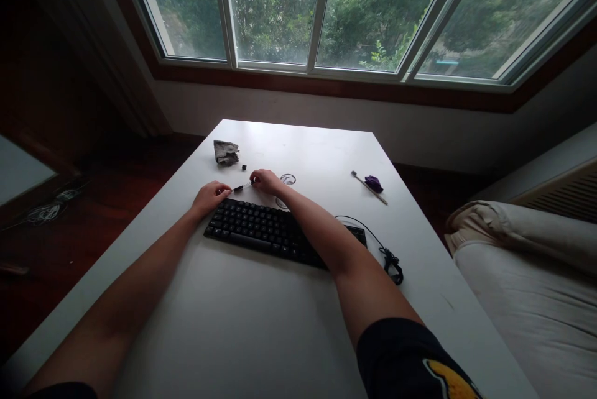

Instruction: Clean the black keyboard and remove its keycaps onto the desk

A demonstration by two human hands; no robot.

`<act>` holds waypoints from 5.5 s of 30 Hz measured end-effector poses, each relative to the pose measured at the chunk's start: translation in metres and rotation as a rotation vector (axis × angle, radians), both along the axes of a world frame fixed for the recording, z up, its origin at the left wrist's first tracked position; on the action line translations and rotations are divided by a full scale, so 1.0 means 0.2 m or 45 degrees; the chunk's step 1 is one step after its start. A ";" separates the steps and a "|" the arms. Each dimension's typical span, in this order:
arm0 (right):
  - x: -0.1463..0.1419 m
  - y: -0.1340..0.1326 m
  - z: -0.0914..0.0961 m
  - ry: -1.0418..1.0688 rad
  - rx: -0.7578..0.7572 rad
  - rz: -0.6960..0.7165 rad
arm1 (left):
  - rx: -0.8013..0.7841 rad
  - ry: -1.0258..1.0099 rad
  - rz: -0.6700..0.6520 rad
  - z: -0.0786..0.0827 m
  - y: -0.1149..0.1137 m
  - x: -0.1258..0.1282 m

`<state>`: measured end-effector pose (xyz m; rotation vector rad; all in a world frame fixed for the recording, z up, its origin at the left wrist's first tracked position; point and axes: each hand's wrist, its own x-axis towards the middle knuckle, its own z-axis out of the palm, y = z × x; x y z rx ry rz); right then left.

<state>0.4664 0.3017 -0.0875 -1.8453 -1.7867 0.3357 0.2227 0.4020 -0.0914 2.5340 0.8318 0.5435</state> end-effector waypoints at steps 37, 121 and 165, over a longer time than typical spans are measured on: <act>-0.08 0.05 0.04 0.106 -0.175 -0.207 | 0.031 -0.068 -0.009 0.01 -0.04 0.00; -0.06 0.06 0.01 -0.090 -0.199 -0.345 | 0.137 0.036 0.333 0.00 -0.05 -0.01; -0.06 0.38 -0.02 -0.020 -0.132 -0.532 | 0.109 0.039 0.354 0.00 -0.04 -0.03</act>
